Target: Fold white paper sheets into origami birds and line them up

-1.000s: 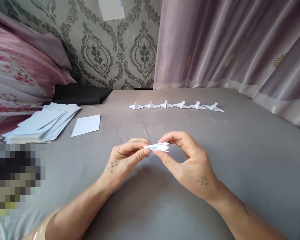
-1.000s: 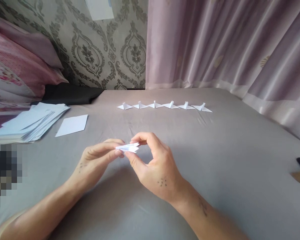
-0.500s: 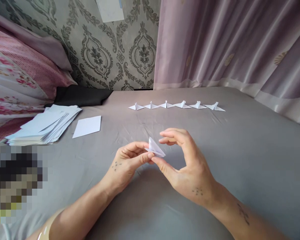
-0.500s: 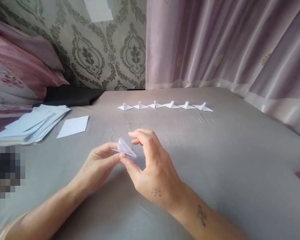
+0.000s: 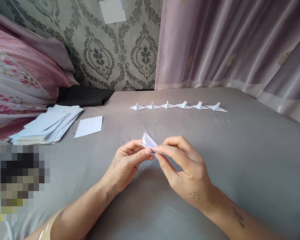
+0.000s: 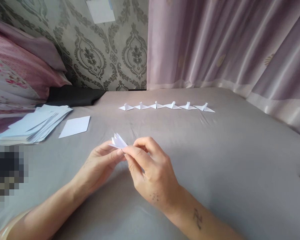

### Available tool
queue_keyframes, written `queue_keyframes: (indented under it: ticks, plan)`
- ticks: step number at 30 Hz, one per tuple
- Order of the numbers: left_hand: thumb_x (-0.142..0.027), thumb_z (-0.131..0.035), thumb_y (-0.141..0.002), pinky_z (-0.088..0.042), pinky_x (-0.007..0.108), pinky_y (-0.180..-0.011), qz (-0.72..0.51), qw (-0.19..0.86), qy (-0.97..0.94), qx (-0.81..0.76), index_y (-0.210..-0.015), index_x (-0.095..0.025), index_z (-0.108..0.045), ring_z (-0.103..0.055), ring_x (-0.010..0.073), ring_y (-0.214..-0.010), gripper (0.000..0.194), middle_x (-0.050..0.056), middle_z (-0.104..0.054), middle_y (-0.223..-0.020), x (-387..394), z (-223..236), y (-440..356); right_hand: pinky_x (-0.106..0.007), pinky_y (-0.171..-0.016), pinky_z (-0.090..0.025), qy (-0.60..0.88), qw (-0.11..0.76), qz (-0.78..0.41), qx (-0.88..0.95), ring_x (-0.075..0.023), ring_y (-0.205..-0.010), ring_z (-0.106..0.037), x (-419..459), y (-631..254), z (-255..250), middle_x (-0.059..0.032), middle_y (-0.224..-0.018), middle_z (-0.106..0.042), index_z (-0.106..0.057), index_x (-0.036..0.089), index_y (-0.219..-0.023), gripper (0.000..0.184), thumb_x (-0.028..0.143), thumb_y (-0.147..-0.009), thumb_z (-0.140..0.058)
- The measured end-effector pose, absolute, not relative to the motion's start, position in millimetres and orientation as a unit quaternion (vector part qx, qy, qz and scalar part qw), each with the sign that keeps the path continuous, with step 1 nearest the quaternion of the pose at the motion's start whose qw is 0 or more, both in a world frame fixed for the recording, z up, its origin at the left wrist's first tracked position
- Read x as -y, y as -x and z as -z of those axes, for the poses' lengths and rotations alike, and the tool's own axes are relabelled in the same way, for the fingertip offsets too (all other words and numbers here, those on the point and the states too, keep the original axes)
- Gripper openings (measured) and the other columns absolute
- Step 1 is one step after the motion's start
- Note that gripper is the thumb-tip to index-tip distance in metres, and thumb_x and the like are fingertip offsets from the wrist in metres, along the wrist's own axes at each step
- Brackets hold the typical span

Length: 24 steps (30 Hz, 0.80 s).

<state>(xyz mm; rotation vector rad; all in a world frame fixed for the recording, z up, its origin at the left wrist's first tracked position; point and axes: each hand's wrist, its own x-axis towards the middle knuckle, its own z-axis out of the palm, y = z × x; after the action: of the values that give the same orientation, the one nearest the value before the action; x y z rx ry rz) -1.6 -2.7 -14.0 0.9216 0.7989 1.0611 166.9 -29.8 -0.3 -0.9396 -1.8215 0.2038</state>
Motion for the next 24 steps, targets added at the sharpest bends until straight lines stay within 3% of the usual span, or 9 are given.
queue_keyframes:
  ticks: [5, 9, 12, 16, 24]
  plan:
    - [-0.017, -0.075, -0.075, -0.055, 0.026, -0.076, -0.500, 0.608, -0.488, -0.377, -0.087, -0.019, -0.071, -0.067, 0.0135, -0.075, 0.013, 0.000, -0.074, -0.081, 6.7, 14.0, 0.0, -0.026, -0.065, -0.053, 0.397, 0.513, -0.075, 0.757, -0.0118, -0.073, -0.060, 30.7, -165.4, 1.9, -0.0031, -0.089, -0.058, -0.064, 0.022, -0.098, 0.022, 0.005, -0.085, -0.056]
    - [-0.013, -0.073, -0.076, -0.056, 0.024, -0.071, -0.538, 0.550, -0.538, -0.345, -0.096, -0.023, -0.062, -0.068, 0.0127, -0.075, 0.025, -0.003, -0.073, -0.085, 11.2, 12.7, -1.3, -0.026, -0.061, -0.051, 0.401, 0.503, -0.061, 0.763, -0.0125, -0.071, -0.059, 32.2, -165.4, 3.2, -0.0031, -0.088, -0.060, -0.064, 0.024, -0.097, 0.023, 0.007, -0.086, -0.054]
    - [-0.017, -0.072, -0.079, -0.057, 0.025, -0.069, -0.547, 0.508, -0.572, -0.340, -0.090, -0.021, -0.057, -0.068, 0.0128, -0.071, 0.019, -0.002, -0.072, -0.082, 13.8, 11.7, -1.5, -0.027, -0.065, -0.053, 0.400, 0.496, -0.034, 0.770, -0.0136, -0.074, -0.061, 33.7, -165.8, 4.1, -0.0033, -0.089, -0.063, -0.064, 0.026, -0.100, 0.026, 0.007, -0.086, -0.054]
    - [-0.020, -0.071, -0.080, -0.058, 0.026, -0.070, -0.541, 0.455, -0.610, -0.358, -0.087, -0.019, -0.062, -0.069, 0.0150, -0.073, 0.012, 0.001, -0.072, -0.079, 14.6, 9.9, -0.8, -0.028, -0.064, -0.053, 0.399, 0.494, -0.015, 0.772, -0.0143, -0.072, -0.062, 34.6, -166.1, 3.1, -0.0036, -0.088, -0.065, -0.065, 0.026, -0.102, 0.028, 0.006, -0.085, -0.055]
    - [-0.013, -0.068, -0.081, -0.056, 0.028, -0.082, -0.552, 0.404, -0.644, -0.343, -0.085, -0.019, -0.070, -0.067, 0.0169, -0.090, 0.008, 0.004, -0.073, -0.096, 14.6, 8.3, -0.2, -0.029, -0.075, -0.056, 0.398, 0.524, -0.025, 0.752, -0.0157, -0.084, -0.065, 33.5, -164.3, 5.8, -0.0047, -0.096, -0.066, -0.064, 0.023, -0.106, 0.030, 0.005, -0.083, -0.059]
